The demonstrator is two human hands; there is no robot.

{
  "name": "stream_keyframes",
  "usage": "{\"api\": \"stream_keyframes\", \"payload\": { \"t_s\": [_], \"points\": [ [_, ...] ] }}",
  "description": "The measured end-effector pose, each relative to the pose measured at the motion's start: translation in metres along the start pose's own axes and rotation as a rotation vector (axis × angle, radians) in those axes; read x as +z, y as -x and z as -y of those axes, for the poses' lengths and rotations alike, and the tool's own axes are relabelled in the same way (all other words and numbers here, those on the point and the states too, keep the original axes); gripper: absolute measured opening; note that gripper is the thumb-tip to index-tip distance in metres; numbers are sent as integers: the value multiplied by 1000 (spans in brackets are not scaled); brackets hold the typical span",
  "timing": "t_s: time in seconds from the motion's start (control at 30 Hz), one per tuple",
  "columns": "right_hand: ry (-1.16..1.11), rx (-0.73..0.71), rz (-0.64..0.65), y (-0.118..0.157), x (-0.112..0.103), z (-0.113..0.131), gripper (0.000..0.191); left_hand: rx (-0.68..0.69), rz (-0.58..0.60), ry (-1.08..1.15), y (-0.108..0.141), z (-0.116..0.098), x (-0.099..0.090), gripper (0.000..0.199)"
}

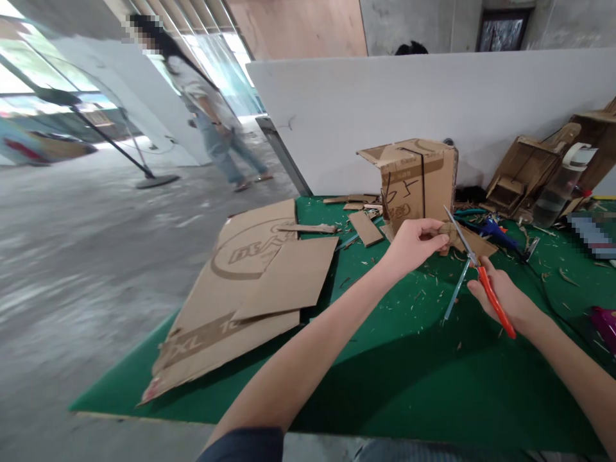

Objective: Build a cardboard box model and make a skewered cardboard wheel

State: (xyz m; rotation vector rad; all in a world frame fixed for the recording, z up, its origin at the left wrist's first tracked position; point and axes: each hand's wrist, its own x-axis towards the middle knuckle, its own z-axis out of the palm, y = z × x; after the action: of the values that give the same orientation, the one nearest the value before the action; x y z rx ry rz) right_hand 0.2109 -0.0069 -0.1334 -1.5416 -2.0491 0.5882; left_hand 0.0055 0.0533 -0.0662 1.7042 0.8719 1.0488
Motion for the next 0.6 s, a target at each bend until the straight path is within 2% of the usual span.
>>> {"api": "stream_keyframes", "payload": {
  "t_s": [0.3, 0.5, 0.6],
  "points": [
    [11, 67, 19, 0, -1, -2, 49, 1, 27, -49, -1, -4, -5, 9],
    [-53, 28, -68, -5, 7, -6, 41, -89, -149, 200, -2, 1, 6, 23],
    [-105, -10, -95, -3, 9, -6, 42, -92, -167, 266, -2, 3, 7, 20]
  ]
}}
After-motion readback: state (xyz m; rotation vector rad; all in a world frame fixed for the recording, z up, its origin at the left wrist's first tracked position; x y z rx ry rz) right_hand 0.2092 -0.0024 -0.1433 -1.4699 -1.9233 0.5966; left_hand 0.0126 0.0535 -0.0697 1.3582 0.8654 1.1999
